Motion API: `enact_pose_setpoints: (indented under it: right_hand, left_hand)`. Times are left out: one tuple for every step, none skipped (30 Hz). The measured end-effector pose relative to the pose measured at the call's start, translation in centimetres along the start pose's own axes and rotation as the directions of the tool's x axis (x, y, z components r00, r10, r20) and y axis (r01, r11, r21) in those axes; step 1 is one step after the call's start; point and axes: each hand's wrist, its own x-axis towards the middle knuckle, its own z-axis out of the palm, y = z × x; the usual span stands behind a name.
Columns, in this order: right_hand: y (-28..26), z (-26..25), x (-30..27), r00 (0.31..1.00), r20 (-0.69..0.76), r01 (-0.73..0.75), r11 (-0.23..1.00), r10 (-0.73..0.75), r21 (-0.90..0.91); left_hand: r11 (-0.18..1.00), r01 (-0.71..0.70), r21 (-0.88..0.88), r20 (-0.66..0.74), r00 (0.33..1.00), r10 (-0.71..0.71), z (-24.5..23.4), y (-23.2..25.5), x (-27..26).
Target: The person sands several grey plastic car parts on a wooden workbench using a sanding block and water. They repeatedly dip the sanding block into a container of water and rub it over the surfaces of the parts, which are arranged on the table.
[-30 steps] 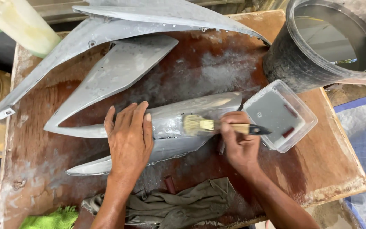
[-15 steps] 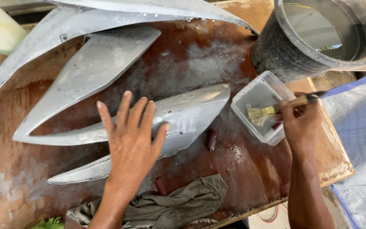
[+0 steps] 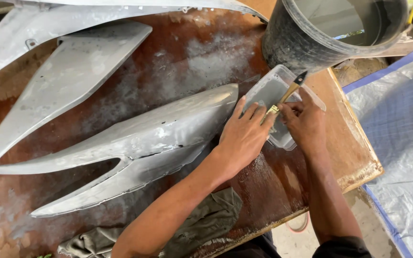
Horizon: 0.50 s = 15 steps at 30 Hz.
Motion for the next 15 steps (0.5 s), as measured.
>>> enact_pose_setpoints:
  right_hand:
    - [-0.3,-0.3,-0.4,1.0,-0.003,0.001,1.0,-0.001,0.0]
    - [-0.6,-0.6,-0.7,0.998,-0.048,0.041,0.993,-0.047,-0.115]
    - [-0.9,-0.7,-1.2,0.992,-0.084,0.073,0.971,-0.095,-0.228]
    - [-1.3,-1.0,-1.7,0.992,-0.086,0.072,0.972,-0.093,-0.225]
    - [-1.5,-1.2,-2.5,0.988,-0.083,0.1,0.956,-0.127,-0.276]
    - [-1.8,-1.5,-3.3,0.984,-0.078,0.127,0.937,-0.161,-0.325]
    - [-2.3,-1.0,-4.5,0.984,-0.076,0.13,0.937,-0.163,-0.323]
    - [-2.9,-0.6,-5.6,0.99,0.064,0.143,0.93,-0.129,-0.34]
    - [-3.4,-0.1,-7.1,0.976,0.2,0.15,0.924,-0.082,-0.352]
    - [-3.7,0.6,-7.2,0.977,0.198,0.143,0.927,-0.077,-0.347]
    - [-3.9,1.2,-7.3,0.929,0.288,0.329,0.874,-0.232,-0.359]
    - [-4.2,1.8,-7.5,0.848,0.376,0.503,0.79,-0.373,-0.351]
    - [-4.5,2.0,-7.6,0.851,0.37,0.5,0.792,-0.373,-0.352]
    - [-4.8,2.1,-7.8,0.803,0.4,0.573,0.758,-0.442,-0.312]
    - [-5.2,2.2,-8.0,0.748,0.428,0.642,0.718,-0.508,-0.27]
  left_hand:
    - [1.0,-0.003,0.001,-0.001,1.0,0.003,-0.3,0.1,0.4]
    - [1.0,0.015,-0.006,-0.064,0.998,-0.015,-0.5,0.1,0.8]
    - [0.999,0.033,-0.014,-0.123,0.992,-0.035,-0.8,0.1,1.1]
    - [0.999,0.032,-0.012,-0.12,0.992,-0.033,-0.5,-0.4,1.1]
    - [0.999,0.017,0.028,-0.039,0.999,-0.016,0.1,-0.6,0.9]
    - [0.998,-0.003,0.066,0.042,0.999,0.0,0.6,-0.9,0.7]
    - [0.998,0.0,0.068,0.042,0.999,-0.003,1.7,-1.5,0.8]
    - [0.997,0.003,0.076,-0.111,0.994,0.006,2.6,-2.0,0.9]
    - [0.997,-0.002,0.083,-0.254,0.967,0.023,3.7,-2.5,0.8]
    - [0.996,-0.006,0.085,-0.246,0.969,0.027,3.5,-3.0,0.6]
    - [0.996,0.002,0.088,-0.264,0.964,0.021,3.4,-3.4,0.4]
    - [0.996,0.011,0.091,-0.281,0.96,0.015,3.3,-3.8,0.3]
    - [0.996,0.005,0.094,-0.281,0.96,0.022,2.0,-3.6,-0.1]
    - [0.996,0.005,0.084,-0.29,0.957,0.02,0.7,-3.4,-0.6]
    - [0.997,0.006,0.073,-0.3,0.954,0.016,-0.6,-3.1,-1.1]
